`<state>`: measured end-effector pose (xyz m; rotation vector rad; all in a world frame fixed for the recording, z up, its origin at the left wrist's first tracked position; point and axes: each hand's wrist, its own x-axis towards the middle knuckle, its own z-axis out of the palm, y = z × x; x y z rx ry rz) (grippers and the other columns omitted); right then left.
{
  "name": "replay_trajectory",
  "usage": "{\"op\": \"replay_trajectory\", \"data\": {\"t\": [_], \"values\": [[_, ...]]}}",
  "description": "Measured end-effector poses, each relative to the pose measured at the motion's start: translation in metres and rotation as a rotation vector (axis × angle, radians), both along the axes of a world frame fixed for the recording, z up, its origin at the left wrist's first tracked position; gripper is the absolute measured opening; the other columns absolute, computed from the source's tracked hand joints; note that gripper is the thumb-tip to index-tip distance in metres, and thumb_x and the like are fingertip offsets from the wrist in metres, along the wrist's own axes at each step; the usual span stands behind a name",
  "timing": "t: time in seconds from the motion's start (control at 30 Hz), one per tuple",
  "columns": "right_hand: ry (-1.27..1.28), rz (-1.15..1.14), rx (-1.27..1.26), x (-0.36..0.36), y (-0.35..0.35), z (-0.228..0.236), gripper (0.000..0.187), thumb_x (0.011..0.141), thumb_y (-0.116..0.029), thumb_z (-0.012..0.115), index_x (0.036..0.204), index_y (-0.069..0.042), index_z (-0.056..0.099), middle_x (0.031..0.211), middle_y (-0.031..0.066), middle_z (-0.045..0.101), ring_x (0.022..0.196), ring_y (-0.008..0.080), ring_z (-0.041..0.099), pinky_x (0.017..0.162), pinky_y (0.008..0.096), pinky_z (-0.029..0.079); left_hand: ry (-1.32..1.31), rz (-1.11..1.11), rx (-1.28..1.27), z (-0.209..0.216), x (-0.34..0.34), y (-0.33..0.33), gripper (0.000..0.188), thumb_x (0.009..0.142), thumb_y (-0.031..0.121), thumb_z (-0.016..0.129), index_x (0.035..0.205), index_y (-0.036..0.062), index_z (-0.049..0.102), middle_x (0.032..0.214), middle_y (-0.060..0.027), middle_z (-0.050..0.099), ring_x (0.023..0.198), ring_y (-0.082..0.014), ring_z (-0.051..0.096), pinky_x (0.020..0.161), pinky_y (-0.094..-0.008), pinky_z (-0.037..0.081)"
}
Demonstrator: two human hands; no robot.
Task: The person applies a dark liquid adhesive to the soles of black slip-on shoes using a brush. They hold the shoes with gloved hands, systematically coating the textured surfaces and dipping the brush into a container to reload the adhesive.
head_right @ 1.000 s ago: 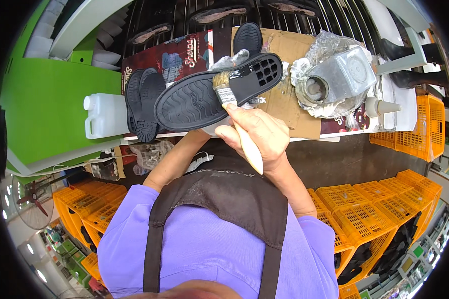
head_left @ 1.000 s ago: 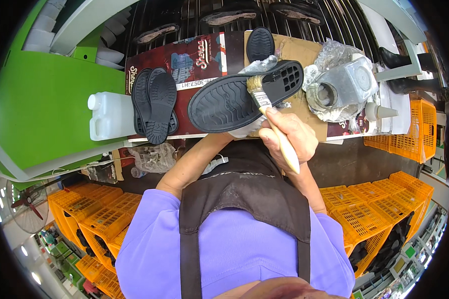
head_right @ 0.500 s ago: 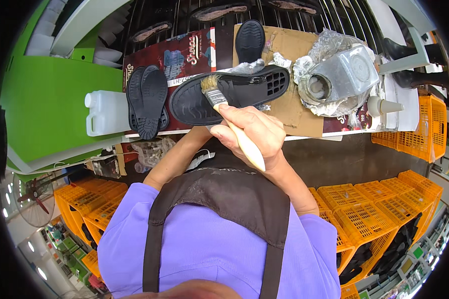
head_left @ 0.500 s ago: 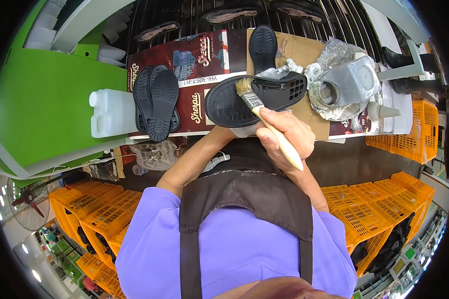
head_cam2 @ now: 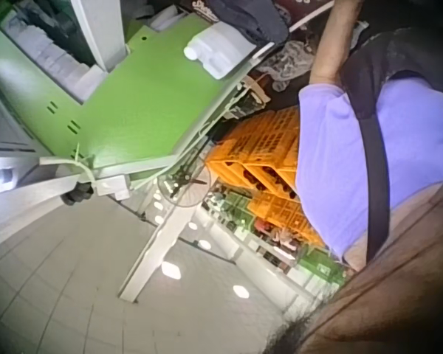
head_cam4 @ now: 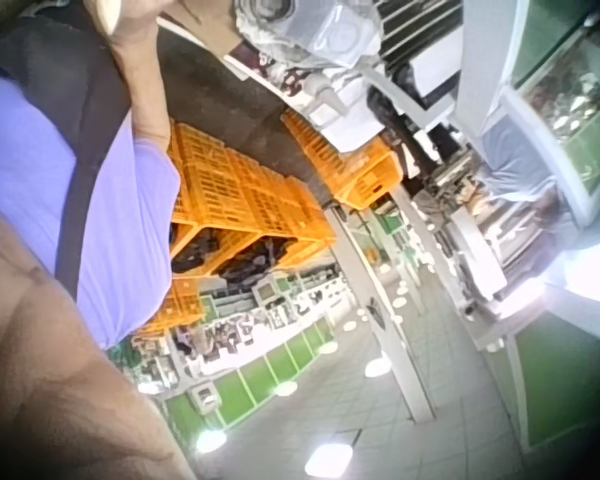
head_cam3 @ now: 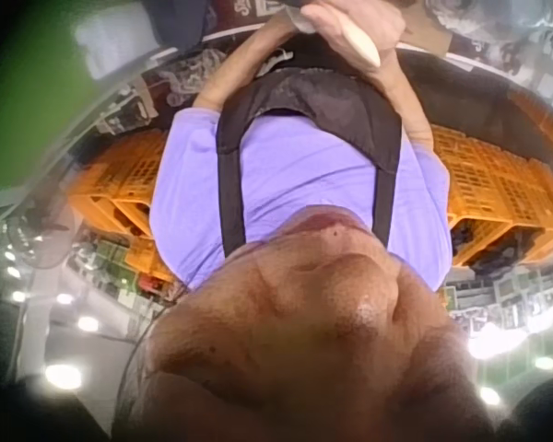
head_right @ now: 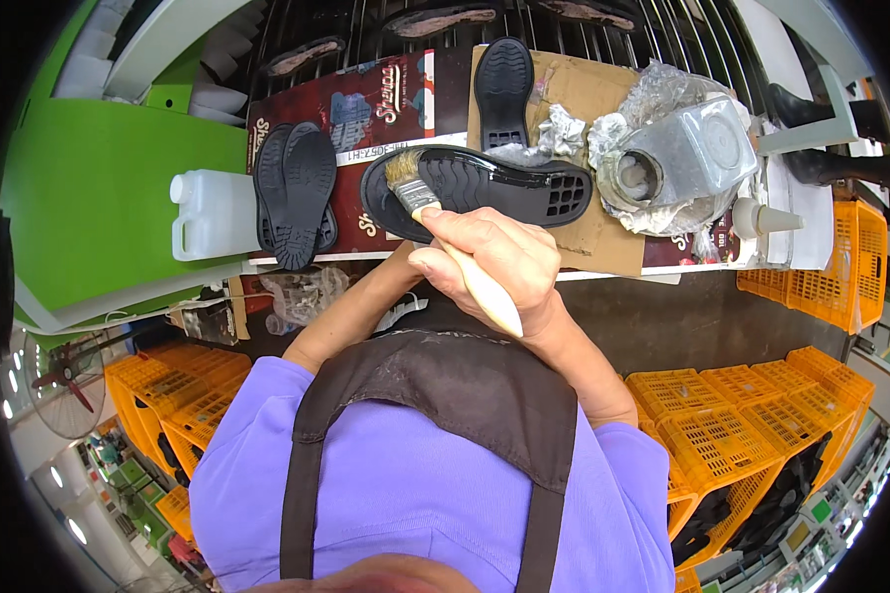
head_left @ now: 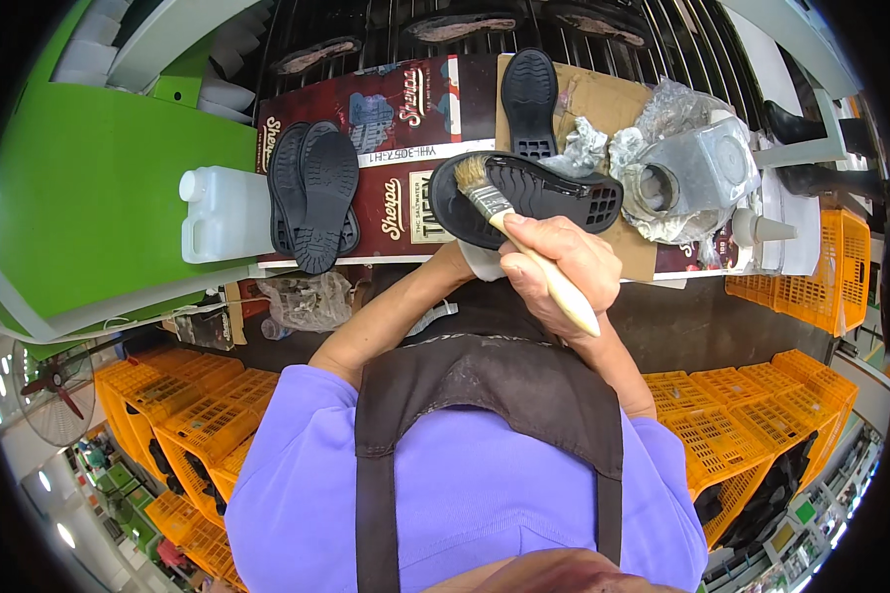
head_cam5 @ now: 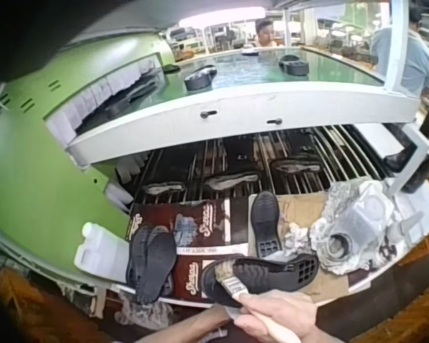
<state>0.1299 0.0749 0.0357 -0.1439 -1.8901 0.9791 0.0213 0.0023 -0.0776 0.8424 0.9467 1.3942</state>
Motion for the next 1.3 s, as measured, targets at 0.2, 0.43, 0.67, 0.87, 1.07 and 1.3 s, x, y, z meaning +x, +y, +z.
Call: {"op": "replay_trajectory", "data": {"t": [0.2, 0.43, 0.67, 0.87, 1.07, 1.3], "values": [[-0.028, 0.108, -0.003, -0.001, 0.012, 0.0, 0.024, 0.079, -0.015, 0.065, 0.087, 0.007, 0.062, 0.066, 0.0124, 0.062, 0.055, 0.0183, 0.061, 0.051, 0.0259, 0.048, 0.327, 0.0, 0.154, 0.019, 0.001, 0.002, 0.012, 0.075, 0.014, 0.064, 0.082, 0.0081, 0.056, 0.08, -0.0019, 0.055, 0.075, -0.0139, 0.052, 0.066, -0.0293, 0.044], [-0.147, 0.198, 0.003, 0.004, 0.032, 0.007, 0.019, 0.069, -0.007, 0.071, 0.085, 0.001, 0.064, 0.076, 0.0108, 0.065, 0.06, 0.0199, 0.062, 0.052, 0.0272, 0.05, 0.367, -0.099, 0.169, 0.039, 0.004, 0.005, 0.025, 0.078, 0.019, 0.065, 0.1, 0.0099, 0.058, 0.098, -0.0057, 0.059, 0.093, -0.0166, 0.056, 0.079, -0.0312, 0.046], [-0.236, 0.271, 0.021, 0.006, 0.056, 0.004, 0.017, 0.071, -0.007, 0.07, 0.086, 0.0, 0.064, 0.076, 0.0099, 0.066, 0.064, 0.0202, 0.064, 0.056, 0.0268, 0.05, 0.411, -0.457, 0.058, 0.049, -0.009, 0.004, 0.041, 0.078, 0.015, 0.067, 0.115, 0.0043, 0.052, 0.11, -0.0074, 0.057, 0.1, -0.0159, 0.055, 0.087, -0.0299, 0.046], [-0.277, 0.278, -0.089, 0.009, 0.073, -0.003, 0.015, 0.074, -0.008, 0.068, 0.086, 0.001, 0.065, 0.078, 0.012, 0.066, 0.067, 0.0195, 0.064, 0.06, 0.0269, 0.05, 0.521, -0.553, 0.121, 0.057, -0.014, 0.008, 0.038, 0.078, 0.017, 0.067, 0.11, 0.0013, 0.055, 0.104, -0.0089, 0.059, 0.094, -0.0174, 0.057, 0.082, -0.0321, 0.047], [-0.307, 0.219, -0.186, 0.01, 0.08, -0.014, 0.013, 0.077, -0.007, 0.065, 0.088, 0.001, 0.065, 0.08, 0.0103, 0.066, 0.068, 0.0151, 0.062, 0.061, 0.0242, 0.048, 0.363, -0.536, -0.06, 0.043, -0.019, -0.002, 0.044, 0.081, 0.02, 0.065, 0.117, 0.0007, 0.051, 0.108, -0.0086, 0.058, 0.099, -0.0179, 0.055, 0.087, -0.0323, 0.044], [-0.362, 0.165, -0.307, 0.012, 0.081, -0.026, 0.013, 0.078, -0.007, 0.064, 0.089, 0.001, 0.065, 0.079, 0.008, 0.065, 0.068, 0.0107, 0.06, 0.061, 0.0225, 0.047, 0.005, -0.255, -0.116, 0.035, -0.02, -0.019, 0.056, 0.084, 0.028, 0.058, 0.127, -0.0024, 0.039, 0.116, -0.0129, 0.054, 0.106, -0.0208, 0.053, 0.092, -0.0333, 0.04]]}}
